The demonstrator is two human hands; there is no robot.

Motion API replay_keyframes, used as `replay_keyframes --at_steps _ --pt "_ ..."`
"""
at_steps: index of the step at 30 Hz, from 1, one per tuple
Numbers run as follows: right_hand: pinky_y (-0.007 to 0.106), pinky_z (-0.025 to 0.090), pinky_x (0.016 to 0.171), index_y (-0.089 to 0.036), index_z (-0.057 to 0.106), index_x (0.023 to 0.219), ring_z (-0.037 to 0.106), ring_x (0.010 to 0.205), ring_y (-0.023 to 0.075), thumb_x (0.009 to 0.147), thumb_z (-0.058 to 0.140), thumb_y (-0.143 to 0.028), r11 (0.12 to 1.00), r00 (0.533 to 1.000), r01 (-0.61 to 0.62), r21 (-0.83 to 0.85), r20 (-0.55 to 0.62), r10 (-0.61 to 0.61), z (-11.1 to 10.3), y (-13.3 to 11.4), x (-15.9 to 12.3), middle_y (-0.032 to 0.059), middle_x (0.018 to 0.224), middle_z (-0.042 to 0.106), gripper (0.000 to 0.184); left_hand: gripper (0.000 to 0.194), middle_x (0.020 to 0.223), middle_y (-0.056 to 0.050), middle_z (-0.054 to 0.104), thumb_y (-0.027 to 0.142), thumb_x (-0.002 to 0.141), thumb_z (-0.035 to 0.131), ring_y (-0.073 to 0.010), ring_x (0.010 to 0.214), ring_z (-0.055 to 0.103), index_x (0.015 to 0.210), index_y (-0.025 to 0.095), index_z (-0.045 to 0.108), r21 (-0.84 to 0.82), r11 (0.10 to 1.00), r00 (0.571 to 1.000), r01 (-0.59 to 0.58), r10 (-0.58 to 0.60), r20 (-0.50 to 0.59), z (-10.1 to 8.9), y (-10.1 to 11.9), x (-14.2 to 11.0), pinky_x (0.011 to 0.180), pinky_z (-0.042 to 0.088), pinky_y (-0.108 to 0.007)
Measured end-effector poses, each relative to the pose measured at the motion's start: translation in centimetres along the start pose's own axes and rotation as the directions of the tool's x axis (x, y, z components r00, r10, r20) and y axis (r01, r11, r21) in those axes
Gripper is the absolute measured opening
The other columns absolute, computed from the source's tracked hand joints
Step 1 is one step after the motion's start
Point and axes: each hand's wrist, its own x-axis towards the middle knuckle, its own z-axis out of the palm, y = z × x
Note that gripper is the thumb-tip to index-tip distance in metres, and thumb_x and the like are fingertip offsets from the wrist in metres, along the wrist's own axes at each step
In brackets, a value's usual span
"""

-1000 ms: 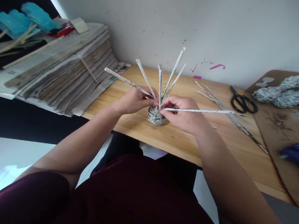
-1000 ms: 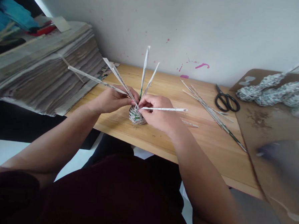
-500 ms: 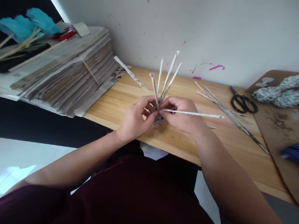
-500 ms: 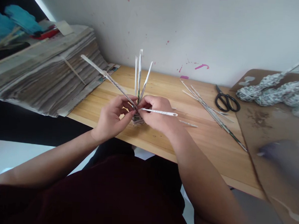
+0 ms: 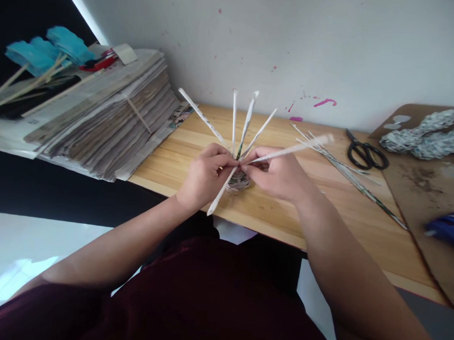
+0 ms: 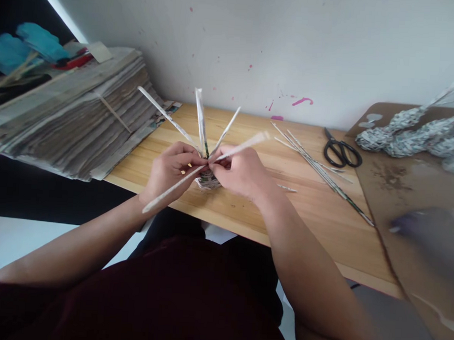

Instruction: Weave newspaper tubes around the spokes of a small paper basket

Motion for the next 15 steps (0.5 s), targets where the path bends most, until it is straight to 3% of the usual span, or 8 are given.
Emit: replay_keyframes --at_steps 3,8,15 --pt "0.033 0.053 0.066 -0.020 0.068 0.082 0.073 0.072 0.0205 0.088 0.068 -0.019 0.995 0.999 -0.026 0.096 0.028 0.024 -0.1 0.2 0.2 0.0041 0.076 0.076 0.006 0.007 0.093 -0.003 0.068 0.015 0.091 0.073 -0.0120 0.080 0.066 0.091 0.019 0.079 0.017 0.999 1.000 -0.029 0.029 -0.002 0.1 -0.2 -0.2 0.071 0.057 -0.024" --pt "0.034 0.053 0.064 -0.021 0.065 0.084 0.072 0.068 0.0197 0.090 0.067 -0.021 0.989 0.998 -0.044 0.142 0.050 0.038 0.2 1.1 0.5 0.0035 0.075 0.075 0.006 0.006 0.090 -0.004 0.069 0.014 0.088 0.074 -0.0128 0.080 0.066 0.085 0.018 0.077 -0.019 1.000 0.999 0.022 -0.022 0.023 -0.2 -0.1 0.1 0.071 0.057 -0.024" --pt "0.031 0.048 0.065 -0.020 0.069 0.084 0.064 0.067 0.0154 0.090 0.067 -0.022 0.987 0.987 0.146 0.064 -0.074 -0.141 1.1 1.6 0.5 0.0003 0.073 0.070 0.007 0.010 0.091 -0.007 0.069 0.022 0.091 0.070 -0.0150 0.078 0.067 0.086 0.015 0.075 -0.084 0.985 0.983 0.151 -0.141 0.117 -0.4 -0.3 0.6 0.064 0.056 -0.026"
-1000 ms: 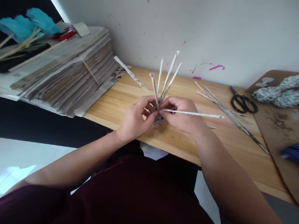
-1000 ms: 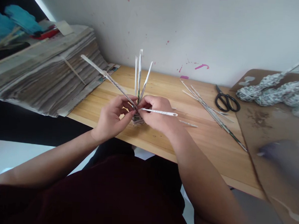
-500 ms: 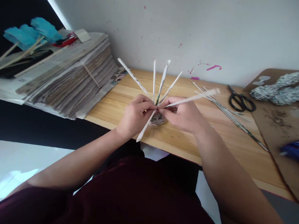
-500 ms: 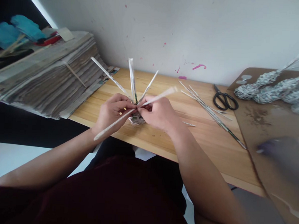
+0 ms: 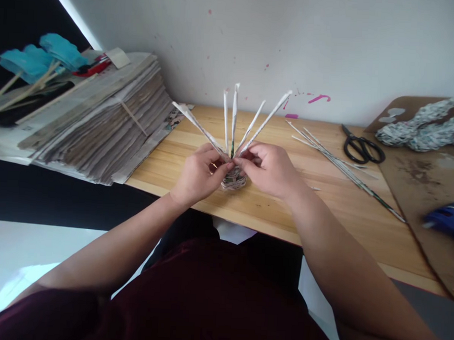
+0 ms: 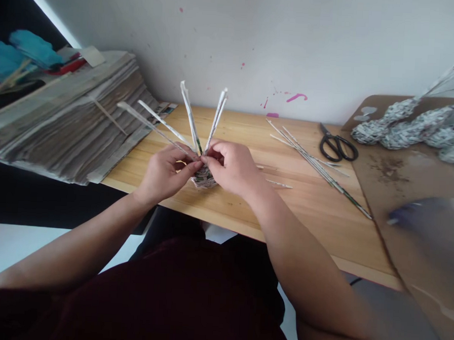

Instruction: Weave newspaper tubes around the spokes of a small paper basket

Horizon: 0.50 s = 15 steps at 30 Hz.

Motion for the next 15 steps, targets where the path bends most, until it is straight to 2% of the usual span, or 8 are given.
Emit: replay_keyframes --at_steps 4,7,10,15 --pt "0.030 0.046 0.070 -0.020 0.073 0.086 0.063 0.070 0.0150 0.092 0.063 -0.018 0.990 0.991 0.122 -0.077 -0.037 -0.126 0.3 -0.3 0.0 -0.0002 0.075 0.070 0.012 0.012 0.087 -0.006 0.069 0.021 0.089 0.070 -0.0156 0.076 0.066 0.080 0.016 0.074 0.117 0.993 0.999 0.005 -0.009 0.032 -0.3 0.2 0.4 0.065 0.052 -0.028" --pt "0.030 0.048 0.076 -0.023 0.075 0.091 0.067 0.080 0.0170 0.094 0.059 -0.018 0.986 0.988 0.145 -0.088 -0.042 -0.149 0.5 -0.4 0.0 -0.0001 0.081 0.073 0.016 0.008 0.086 -0.005 0.069 0.017 0.085 0.070 -0.0157 0.076 0.065 0.078 0.016 0.074 0.162 0.987 0.997 -0.014 0.002 0.074 -0.5 0.5 0.9 0.066 0.052 -0.028" --pt "0.031 0.049 0.077 -0.024 0.074 0.092 0.068 0.083 0.0182 0.095 0.059 -0.021 0.992 0.995 0.090 -0.086 -0.038 -0.093 0.6 -0.4 0.0 0.0005 0.082 0.072 0.016 0.007 0.085 -0.004 0.069 0.017 0.084 0.071 -0.0149 0.073 0.064 0.078 0.016 0.075 0.160 0.987 0.993 -0.009 -0.011 0.121 -0.6 0.6 1.2 0.066 0.051 -0.028" --pt "0.029 0.048 0.066 -0.022 0.063 0.086 0.063 0.070 0.0158 0.089 0.064 -0.025 0.995 0.996 -0.084 0.045 0.019 0.083 0.1 -0.7 0.1 0.0003 0.081 0.069 0.004 0.012 0.078 -0.003 0.068 0.024 0.085 0.074 -0.0146 0.070 0.064 0.075 0.017 0.074 0.087 0.995 0.994 0.055 -0.063 0.091 -0.6 0.2 1.2 0.062 0.052 -0.026"
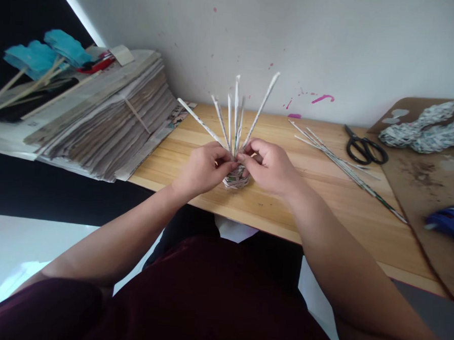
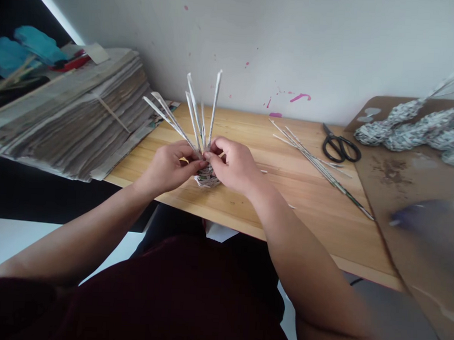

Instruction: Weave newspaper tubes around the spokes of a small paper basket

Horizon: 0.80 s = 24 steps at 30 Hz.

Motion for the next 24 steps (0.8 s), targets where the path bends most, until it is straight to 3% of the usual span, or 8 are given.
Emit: replay_keyframes --at_steps 3,7,12,15,20,24 --pt "0.028 0.045 0.062 -0.022 0.063 0.087 0.060 0.065 0.0131 0.082 0.067 -0.019 1.000 0.997 -0.016 0.007 0.069 0.015 -0.4 0.0 0.1 -0.0011 0.081 0.068 0.007 0.014 0.080 -0.004 0.070 0.024 0.088 0.070 -0.0154 0.073 0.066 0.077 0.017 0.075 -0.043 0.999 1.000 0.009 -0.008 0.004 0.0 -0.2 -0.1 0.063 0.054 -0.026" --pt "0.028 0.044 0.064 -0.021 0.066 0.084 0.059 0.069 0.0140 0.078 0.068 -0.017 1.000 0.999 0.005 0.001 0.040 -0.005 -0.5 0.4 0.3 -0.0008 0.079 0.068 0.006 0.015 0.080 -0.005 0.074 0.027 0.090 0.068 -0.0162 0.074 0.068 0.083 0.017 0.077 -0.077 0.997 1.000 0.014 -0.015 -0.002 0.0 -0.4 -0.4 0.066 0.056 -0.027" --pt "0.028 0.045 0.063 -0.021 0.064 0.082 0.059 0.069 0.0139 0.077 0.069 -0.020 0.995 0.998 -0.066 0.077 0.018 0.064 0.0 0.3 0.3 -0.0003 0.082 0.068 0.007 0.015 0.086 -0.006 0.078 0.027 0.092 0.068 -0.0183 0.080 0.072 0.087 0.018 0.079 -0.090 0.996 0.998 -0.021 0.015 -0.066 0.4 -0.7 -0.9 0.070 0.058 -0.029" --pt "0.027 0.044 0.061 -0.021 0.063 0.081 0.057 0.067 0.0124 0.077 0.071 -0.022 0.992 0.997 -0.079 0.096 0.028 0.077 0.1 0.0 0.1 -0.0009 0.083 0.067 0.009 0.015 0.082 -0.005 0.077 0.026 0.092 0.068 -0.0174 0.075 0.072 0.086 0.019 0.078 -0.103 0.994 0.997 0.022 -0.029 -0.065 0.6 -0.7 -1.0 0.068 0.058 -0.028" --pt "0.025 0.042 0.050 -0.022 0.063 0.084 0.053 0.053 0.0080 0.080 0.071 -0.022 0.981 0.991 -0.124 0.150 0.063 0.116 0.4 0.1 0.0 -0.0021 0.083 0.067 0.009 0.018 0.069 -0.002 0.072 0.028 0.092 0.066 -0.0152 0.064 0.068 0.078 0.018 0.073 -0.093 0.988 0.992 0.121 -0.123 -0.013 0.1 -0.2 -0.3 0.061 0.055 -0.026" --pt "0.026 0.048 0.051 -0.022 0.063 0.082 0.060 0.053 0.0094 0.078 0.073 -0.020 0.971 0.987 -0.158 0.181 0.071 0.147 0.1 0.4 0.3 -0.0009 0.088 0.069 0.011 0.015 0.070 -0.002 0.073 0.027 0.087 0.069 -0.0152 0.065 0.068 0.076 0.018 0.073 -0.021 0.995 0.994 0.103 -0.102 0.038 -0.4 0.4 -0.1 0.058 0.052 -0.024"
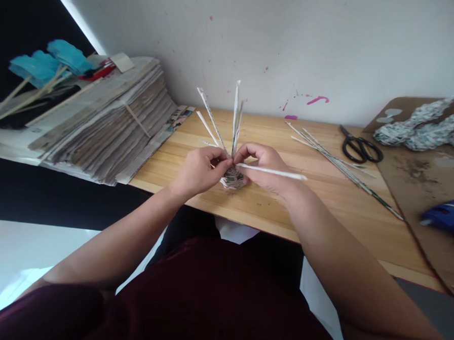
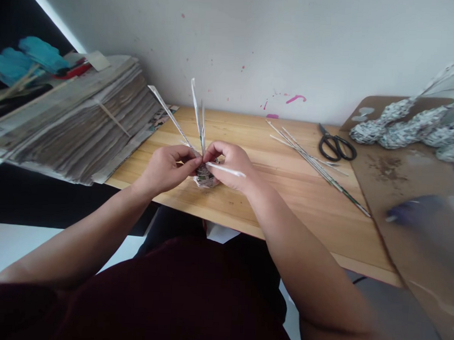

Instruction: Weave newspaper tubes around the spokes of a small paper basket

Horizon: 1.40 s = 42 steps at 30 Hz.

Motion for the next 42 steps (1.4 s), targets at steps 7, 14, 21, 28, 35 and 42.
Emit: replay_keyframes --at_steps 7,14,21,28,35,42 --pt "0.028 0.051 0.054 -0.023 0.060 0.081 0.070 0.060 0.0149 0.085 0.076 -0.031 0.998 0.998 0.054 -0.018 -0.014 -0.054 -0.5 -0.2 -0.1 -0.0002 0.085 0.071 0.018 0.004 0.082 -0.003 0.078 0.022 0.083 0.077 -0.0157 0.069 0.070 0.083 0.019 0.079 0.057 0.997 0.996 -0.053 0.057 -0.062 0.4 0.2 -0.2 0.065 0.054 -0.028" --pt "0.029 0.052 0.055 -0.025 0.058 0.085 0.068 0.059 0.0147 0.093 0.066 -0.030 0.997 0.994 0.076 -0.024 -0.079 -0.078 0.2 0.1 -0.3 -0.0002 0.084 0.071 0.012 0.005 0.085 -0.003 0.076 0.015 0.084 0.074 -0.0183 0.080 0.071 0.084 0.019 0.076 0.098 0.975 0.980 -0.197 0.196 0.026 -0.2 -0.1 0.3 0.076 0.057 -0.031" --pt "0.029 0.047 0.066 -0.025 0.065 0.087 0.065 0.068 0.0164 0.097 0.061 -0.030 0.926 0.968 0.205 -0.317 -0.073 -0.239 0.3 -0.3 -0.8 -0.0020 0.069 0.063 0.011 0.006 0.085 -0.003 0.073 0.014 0.085 0.073 -0.0165 0.077 0.068 0.082 0.019 0.075 0.049 0.966 0.967 -0.254 0.254 0.009 -0.2 -0.7 -0.1 0.074 0.055 -0.030" --pt "0.029 0.046 0.064 -0.025 0.061 0.085 0.061 0.063 0.0144 0.098 0.059 -0.030 0.921 0.962 0.228 -0.315 -0.075 -0.264 0.0 -0.2 -0.8 -0.0026 0.069 0.062 0.014 0.004 0.086 -0.005 0.075 0.018 0.087 0.074 -0.0163 0.075 0.069 0.086 0.018 0.078 -0.016 0.978 0.978 -0.209 0.209 -0.015 0.2 -1.0 -0.1 0.068 0.054 -0.028" --pt "0.027 0.045 0.051 -0.025 0.058 0.088 0.063 0.055 0.0125 0.096 0.061 -0.032 0.979 0.984 0.148 -0.141 -0.081 -0.160 -0.1 -0.1 -0.4 -0.0008 0.082 0.067 0.011 0.002 0.084 -0.004 0.074 0.020 0.084 0.079 -0.0148 0.076 0.068 0.084 0.018 0.078 -0.067 0.976 0.975 -0.205 0.197 -0.105 1.2 -1.1 -0.6 0.068 0.054 -0.027" --pt "0.029 0.047 0.063 -0.021 0.068 0.086 0.063 0.069 0.0143 0.092 0.072 -0.034 0.948 0.997 0.057 -0.312 -0.039 -0.073 -2.5 -1.5 -1.2 0.0017 0.078 0.070 0.015 0.002 0.086 -0.005 0.073 0.015 0.088 0.077 -0.0152 0.080 0.069 0.087 0.016 0.078 -0.026 0.953 0.944 -0.302 0.295 -0.150 1.6 -1.2 -0.4 0.076 0.055 -0.027"
